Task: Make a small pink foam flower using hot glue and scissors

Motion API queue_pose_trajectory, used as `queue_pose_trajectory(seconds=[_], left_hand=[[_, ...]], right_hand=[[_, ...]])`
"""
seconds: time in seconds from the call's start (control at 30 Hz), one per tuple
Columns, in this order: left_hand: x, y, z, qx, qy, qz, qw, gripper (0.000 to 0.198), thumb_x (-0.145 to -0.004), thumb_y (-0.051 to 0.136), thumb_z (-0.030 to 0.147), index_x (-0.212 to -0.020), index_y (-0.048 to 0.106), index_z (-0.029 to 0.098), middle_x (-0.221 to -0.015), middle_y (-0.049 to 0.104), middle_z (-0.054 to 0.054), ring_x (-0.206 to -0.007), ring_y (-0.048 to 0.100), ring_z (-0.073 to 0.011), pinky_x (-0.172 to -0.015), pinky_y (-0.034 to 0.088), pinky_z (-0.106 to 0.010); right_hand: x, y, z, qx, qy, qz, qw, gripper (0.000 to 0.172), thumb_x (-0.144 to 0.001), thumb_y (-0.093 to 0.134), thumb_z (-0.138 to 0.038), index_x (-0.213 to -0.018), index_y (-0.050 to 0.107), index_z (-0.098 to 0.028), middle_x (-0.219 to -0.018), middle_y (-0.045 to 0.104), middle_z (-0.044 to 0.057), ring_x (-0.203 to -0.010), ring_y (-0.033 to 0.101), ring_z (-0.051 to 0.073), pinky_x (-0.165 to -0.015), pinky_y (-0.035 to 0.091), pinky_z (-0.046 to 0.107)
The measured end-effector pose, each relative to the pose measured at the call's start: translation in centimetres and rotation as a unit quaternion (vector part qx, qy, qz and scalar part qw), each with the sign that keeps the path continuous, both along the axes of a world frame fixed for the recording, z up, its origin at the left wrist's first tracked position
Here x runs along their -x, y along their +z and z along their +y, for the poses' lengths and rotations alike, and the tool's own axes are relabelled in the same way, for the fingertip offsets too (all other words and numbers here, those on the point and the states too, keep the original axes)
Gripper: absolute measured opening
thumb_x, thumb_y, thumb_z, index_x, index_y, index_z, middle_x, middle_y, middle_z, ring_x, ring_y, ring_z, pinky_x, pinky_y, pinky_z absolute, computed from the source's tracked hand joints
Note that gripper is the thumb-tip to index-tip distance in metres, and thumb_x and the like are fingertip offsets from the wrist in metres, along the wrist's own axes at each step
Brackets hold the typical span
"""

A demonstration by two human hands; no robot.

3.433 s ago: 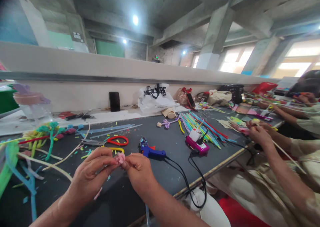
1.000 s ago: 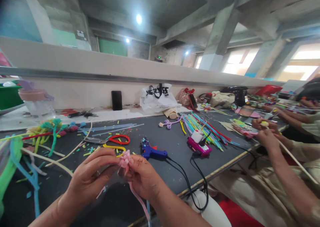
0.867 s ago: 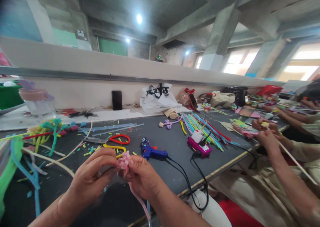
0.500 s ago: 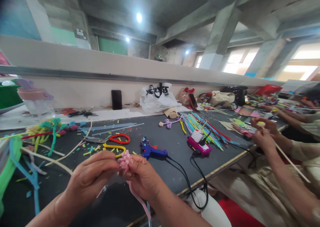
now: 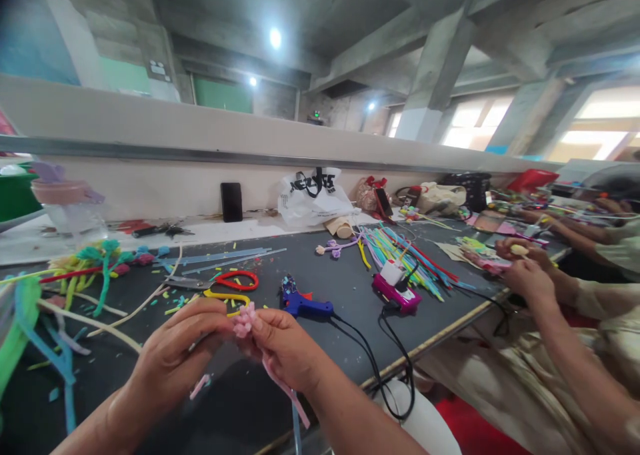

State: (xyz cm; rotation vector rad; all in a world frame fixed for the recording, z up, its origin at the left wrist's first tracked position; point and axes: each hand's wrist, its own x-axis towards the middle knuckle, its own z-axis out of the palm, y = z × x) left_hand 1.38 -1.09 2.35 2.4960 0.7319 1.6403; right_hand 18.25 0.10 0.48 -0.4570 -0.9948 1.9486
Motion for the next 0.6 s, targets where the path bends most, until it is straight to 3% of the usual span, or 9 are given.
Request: queue_pose_trajectory(seconds=[0.13, 0.33, 0.47, 0.6], left_hand=[[0.2, 0.1, 0.0, 0.006, 0.000, 0.018, 1.000, 0.023, -0.077, 0.051, -0.003, -0.088, 0.059, 0.016, -0.085, 0.060, -0.005, -0.082, 0.058, -0.0114, -0.074, 0.048, -0.018], [0.2, 0.0, -0.4, 0.005, -0.007, 0.024, 1.000, 0.025, -0.077, 0.052, -0.001, -0.096, 0.058, 0.016, -0.089, 0.060, -0.006, -0.088, 0.057, -0.0135, -0.077, 0.048, -0.021], [0.3, 0.0, -0.8, 0.023, 0.015, 0.012, 1.000, 0.022, -0.077, 0.053, 0.002, -0.092, 0.056, 0.019, -0.085, 0.060, -0.004, -0.085, 0.057, -0.0148, -0.075, 0.047, -0.024], [0.3, 0.0, -1.0, 0.088, 0.011, -0.010, 0.996, 0.013, -0.078, 0.055, 0.008, -0.085, 0.056, 0.019, -0.083, 0.058, -0.005, -0.082, 0.056, -0.0159, -0.072, 0.046, -0.026]], right_hand=[[-0.5, 0.1, 0.3, -0.030, -0.028, -0.029, 0.999, 0.020, -0.064, 0.078, -0.031, -0.077, 0.070, -0.017, -0.072, 0.065, 0.000, -0.066, 0.055, 0.006, -0.065, 0.040, 0.019], [-1.0, -0.1, 0.8, -0.103, -0.064, -0.035, 0.992, 0.020, -0.060, 0.080, -0.032, -0.069, 0.071, -0.017, -0.064, 0.063, -0.001, -0.060, 0.056, 0.008, -0.061, 0.042, 0.021], [-1.5, -0.5, 1.2, -0.197, -0.092, -0.087, 0.972, 0.021, -0.065, 0.075, -0.036, -0.066, 0.071, -0.016, -0.066, 0.061, 0.002, -0.059, 0.055, 0.011, -0.057, 0.042, 0.025], [-2.0, -0.6, 1.5, -0.268, -0.112, -0.139, 0.947, 0.019, -0.069, 0.072, -0.037, -0.073, 0.073, -0.018, -0.070, 0.062, 0.004, -0.065, 0.054, 0.013, -0.063, 0.042, 0.028]])
